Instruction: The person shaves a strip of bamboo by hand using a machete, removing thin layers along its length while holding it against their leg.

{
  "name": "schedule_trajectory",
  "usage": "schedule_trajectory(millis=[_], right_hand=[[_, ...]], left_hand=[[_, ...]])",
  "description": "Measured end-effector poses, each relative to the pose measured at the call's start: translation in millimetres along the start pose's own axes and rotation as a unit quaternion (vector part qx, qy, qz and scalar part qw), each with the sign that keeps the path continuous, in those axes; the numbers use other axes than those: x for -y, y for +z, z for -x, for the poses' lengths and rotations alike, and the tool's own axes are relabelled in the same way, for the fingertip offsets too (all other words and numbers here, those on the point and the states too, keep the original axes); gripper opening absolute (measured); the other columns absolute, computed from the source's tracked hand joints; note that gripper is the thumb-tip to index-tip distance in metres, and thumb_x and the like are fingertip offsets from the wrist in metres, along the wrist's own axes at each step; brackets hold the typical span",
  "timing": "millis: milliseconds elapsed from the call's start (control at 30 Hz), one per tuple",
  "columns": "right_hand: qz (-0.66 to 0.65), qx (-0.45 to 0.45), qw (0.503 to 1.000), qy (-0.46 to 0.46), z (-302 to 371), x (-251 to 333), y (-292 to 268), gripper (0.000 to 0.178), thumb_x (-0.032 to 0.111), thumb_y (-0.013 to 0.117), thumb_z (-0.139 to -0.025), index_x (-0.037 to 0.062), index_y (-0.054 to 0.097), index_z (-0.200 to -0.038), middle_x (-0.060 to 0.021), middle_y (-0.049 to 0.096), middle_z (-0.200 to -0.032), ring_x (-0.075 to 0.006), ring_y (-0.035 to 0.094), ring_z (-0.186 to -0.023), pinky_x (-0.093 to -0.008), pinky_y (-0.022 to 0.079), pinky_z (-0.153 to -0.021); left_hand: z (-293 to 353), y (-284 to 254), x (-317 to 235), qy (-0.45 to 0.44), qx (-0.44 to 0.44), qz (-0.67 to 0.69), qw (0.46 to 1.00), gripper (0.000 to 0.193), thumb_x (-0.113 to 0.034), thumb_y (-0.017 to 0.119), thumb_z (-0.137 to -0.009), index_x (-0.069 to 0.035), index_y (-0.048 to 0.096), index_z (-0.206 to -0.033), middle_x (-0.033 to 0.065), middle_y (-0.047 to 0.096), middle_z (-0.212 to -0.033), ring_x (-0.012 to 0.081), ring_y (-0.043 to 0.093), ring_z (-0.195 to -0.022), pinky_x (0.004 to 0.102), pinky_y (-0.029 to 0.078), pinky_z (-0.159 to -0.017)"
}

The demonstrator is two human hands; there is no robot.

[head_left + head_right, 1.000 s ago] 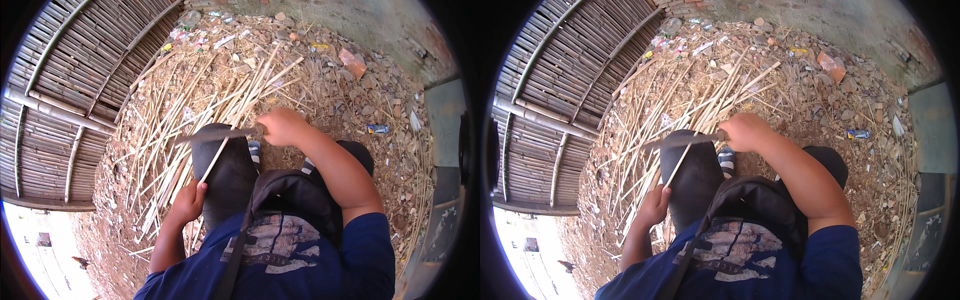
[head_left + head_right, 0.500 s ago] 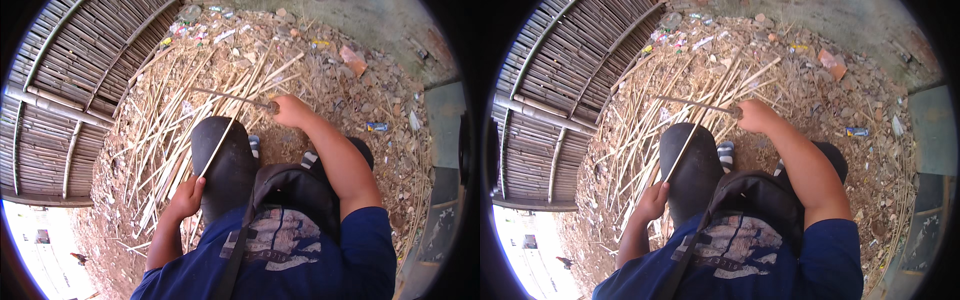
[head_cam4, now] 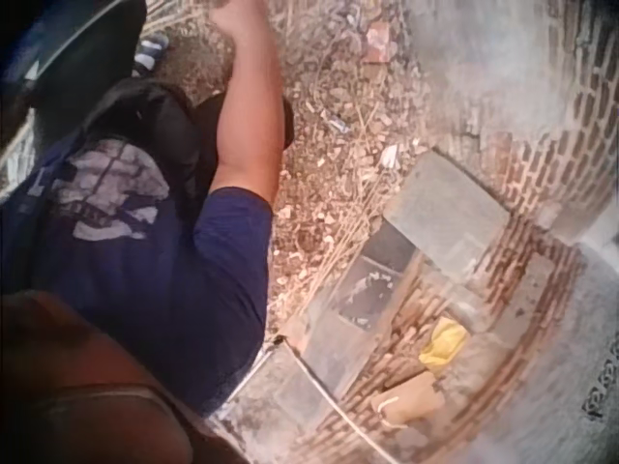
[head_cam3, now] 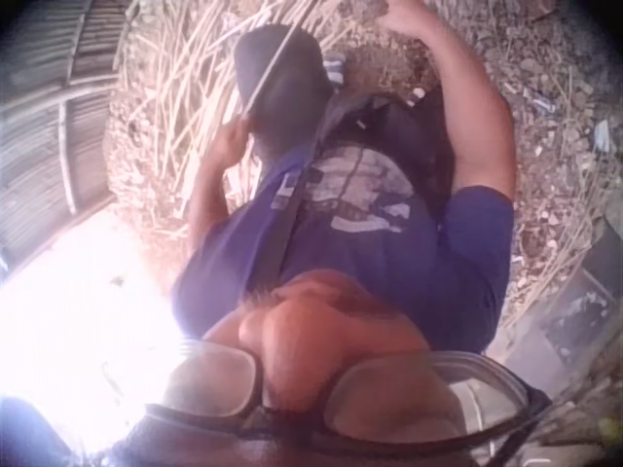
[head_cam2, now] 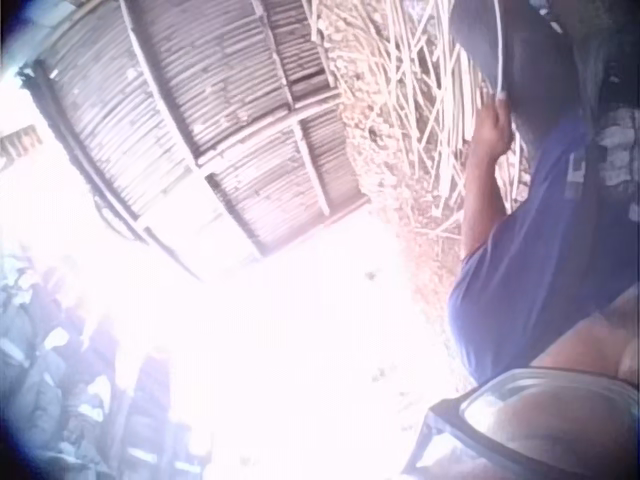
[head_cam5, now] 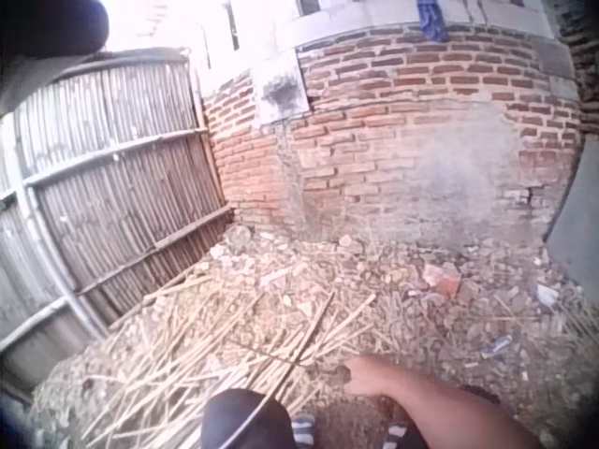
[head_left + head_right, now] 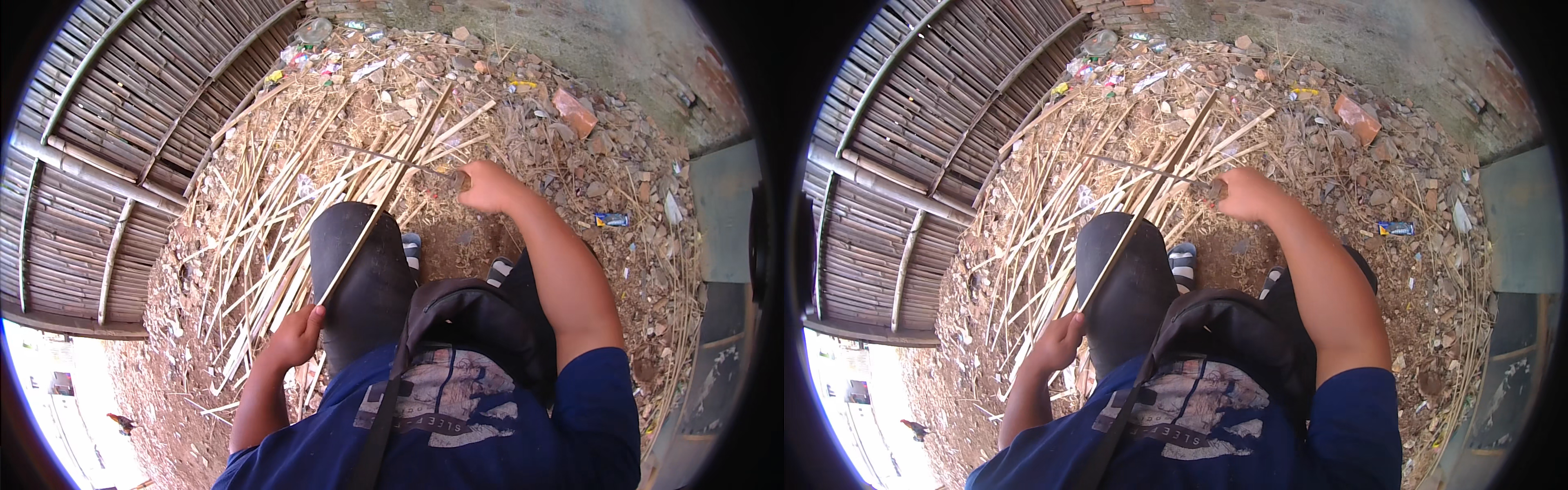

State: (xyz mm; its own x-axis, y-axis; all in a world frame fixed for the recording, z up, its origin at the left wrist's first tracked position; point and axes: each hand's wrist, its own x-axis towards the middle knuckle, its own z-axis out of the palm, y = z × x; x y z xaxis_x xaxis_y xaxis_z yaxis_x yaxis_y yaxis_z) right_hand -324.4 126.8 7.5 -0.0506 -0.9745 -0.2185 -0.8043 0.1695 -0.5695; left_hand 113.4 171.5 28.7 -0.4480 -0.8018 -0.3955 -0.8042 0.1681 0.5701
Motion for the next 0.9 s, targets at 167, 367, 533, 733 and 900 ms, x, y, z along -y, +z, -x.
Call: schedule_trajectory(millis=[167, 367, 533, 733, 900], right_hand=[[0.139, -0.03, 0.975, -0.168, 20, 42, 14, 0.02, 0.016, 0.067, -0.074, 0.0059, 0.069, -0.091, -0.0202, 0.068, -0.083, -0.037, 0.068, -0.077, -0.0456, 0.054, -0.07], [-0.019, -0.092, 0.994, 0.049, -18, -47, -7, 0.029, 0.019, 0.068, -0.076, 0.0075, 0.073, -0.102, -0.0181, 0.071, -0.089, -0.0341, 0.069, -0.081, -0.0451, 0.055, -0.076], [0.074, -0.019, 0.996, -0.052, 13, 20, -11, 0.03, 0.015, 0.068, -0.076, 0.0002, 0.071, -0.101, -0.0186, 0.071, -0.085, -0.0315, 0.069, -0.076, -0.0425, 0.055, -0.073], [-0.014, -0.073, 0.996, 0.048, -9, -55, -12, 0.031, 0.015, 0.066, -0.074, 0.0054, 0.073, -0.103, -0.0188, 0.073, -0.096, -0.036, 0.07, -0.087, -0.0443, 0.055, -0.078], [-0.01, -0.061, 0.997, 0.043, 10, 4, -18, 0.031, 0.014, 0.064, -0.077, 0.0041, 0.072, -0.105, -0.0176, 0.073, -0.093, -0.0334, 0.07, -0.087, -0.043, 0.055, -0.076]], left_hand=[[4, 10, 18, 0.018, -0.052, -0.071, 0.996, 0.049, -0.041, 0.038, -0.109, -0.001, 0.056, -0.086, 0.0252, 0.06, -0.072, 0.0478, 0.059, -0.073, 0.0527, 0.045, -0.069], [3, 0, 10, 0.003, -0.025, -0.057, 0.998, 0.052, -0.043, 0.038, -0.109, 0.0, 0.058, -0.089, 0.0246, 0.064, -0.078, 0.0452, 0.062, -0.078, 0.0505, 0.047, -0.072], [9, 3, 14, 0.015, -0.032, -0.067, 0.997, 0.05, -0.042, 0.039, -0.108, 0.0, 0.057, -0.089, 0.0249, 0.064, -0.077, 0.0457, 0.063, -0.078, 0.0515, 0.047, -0.071], [-2, 1, 20, 0.013, -0.041, -0.079, 0.996, 0.049, -0.042, 0.041, -0.107, -0.001, 0.058, -0.088, 0.0278, 0.063, -0.078, 0.0504, 0.061, -0.078, 0.0553, 0.046, -0.07], [9, -3, 15, 0.018, -0.04, -0.065, 0.997, 0.048, -0.041, 0.04, -0.108, 0.0, 0.058, -0.089, 0.0279, 0.063, -0.077, 0.0506, 0.06, -0.078, 0.0546, 0.047, -0.07]])
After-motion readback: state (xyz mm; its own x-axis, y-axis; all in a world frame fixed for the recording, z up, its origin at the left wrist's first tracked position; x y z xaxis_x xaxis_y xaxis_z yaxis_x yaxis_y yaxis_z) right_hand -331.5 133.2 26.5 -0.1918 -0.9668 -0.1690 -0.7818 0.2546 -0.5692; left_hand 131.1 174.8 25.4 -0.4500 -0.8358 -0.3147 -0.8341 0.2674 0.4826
